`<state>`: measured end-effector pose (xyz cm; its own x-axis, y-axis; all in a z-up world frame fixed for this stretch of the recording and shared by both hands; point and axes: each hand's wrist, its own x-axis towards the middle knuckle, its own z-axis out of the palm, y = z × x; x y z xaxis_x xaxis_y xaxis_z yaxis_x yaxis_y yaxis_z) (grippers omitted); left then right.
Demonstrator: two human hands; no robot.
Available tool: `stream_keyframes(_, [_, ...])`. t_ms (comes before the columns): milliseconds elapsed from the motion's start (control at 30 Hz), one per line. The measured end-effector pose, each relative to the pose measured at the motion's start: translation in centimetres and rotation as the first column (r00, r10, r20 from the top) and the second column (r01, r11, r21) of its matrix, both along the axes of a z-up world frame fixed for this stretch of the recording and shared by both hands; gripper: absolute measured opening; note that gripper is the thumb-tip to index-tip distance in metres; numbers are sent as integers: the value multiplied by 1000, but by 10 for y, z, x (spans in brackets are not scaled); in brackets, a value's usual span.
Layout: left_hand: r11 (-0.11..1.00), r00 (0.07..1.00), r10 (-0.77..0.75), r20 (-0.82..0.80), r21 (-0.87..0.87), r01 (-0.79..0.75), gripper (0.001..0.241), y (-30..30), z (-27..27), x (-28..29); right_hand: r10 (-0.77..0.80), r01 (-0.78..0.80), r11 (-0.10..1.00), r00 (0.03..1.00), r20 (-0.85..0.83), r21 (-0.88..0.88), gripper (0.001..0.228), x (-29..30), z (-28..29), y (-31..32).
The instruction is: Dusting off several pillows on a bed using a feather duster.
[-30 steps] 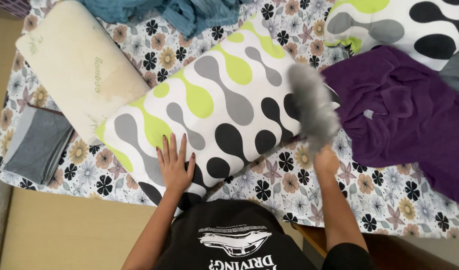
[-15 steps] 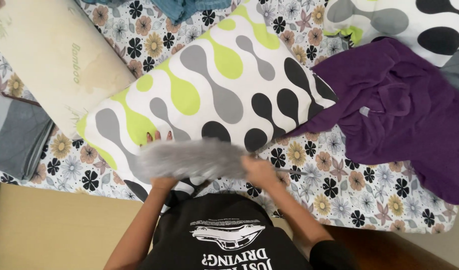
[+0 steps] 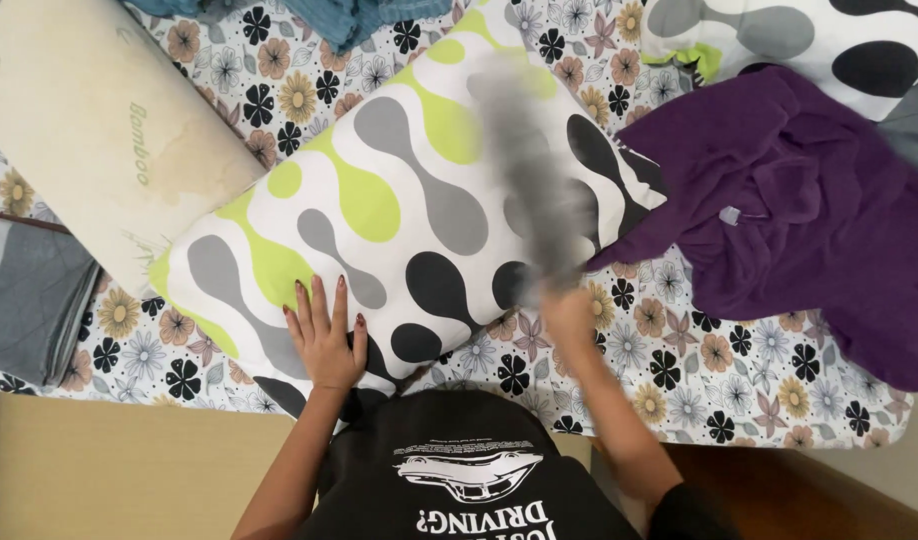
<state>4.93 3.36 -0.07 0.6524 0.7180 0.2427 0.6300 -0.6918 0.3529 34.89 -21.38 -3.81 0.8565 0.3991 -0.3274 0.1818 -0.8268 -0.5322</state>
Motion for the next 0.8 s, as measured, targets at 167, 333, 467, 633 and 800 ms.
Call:
stream_keyframes(167, [999,989,-8,-149,-38,2,51,4,-39,-14,760,-785,618,610,224,45,31,-64,61,80])
stream_keyframes(333, [963,813,-28,-581,-235,-135,43,7,-18,-5,902,-843,428,373,219,-326,28,61,82,80])
stream_keyframes(467, [999,997,-32,67,16,31,60,8,5,0,290,-167,860,937,193,-483,37,207,66,4])
stream_keyframes(633, [1000,998,-18,53,1,18,60,2,11,3,161,-31,939,921,355,-344,53,198,99,-10])
stream_keyframes(800, [982,979,-45,197,-171,80,65,20,20,46,450,-479,843,877,-167,-243,98,40,182,108])
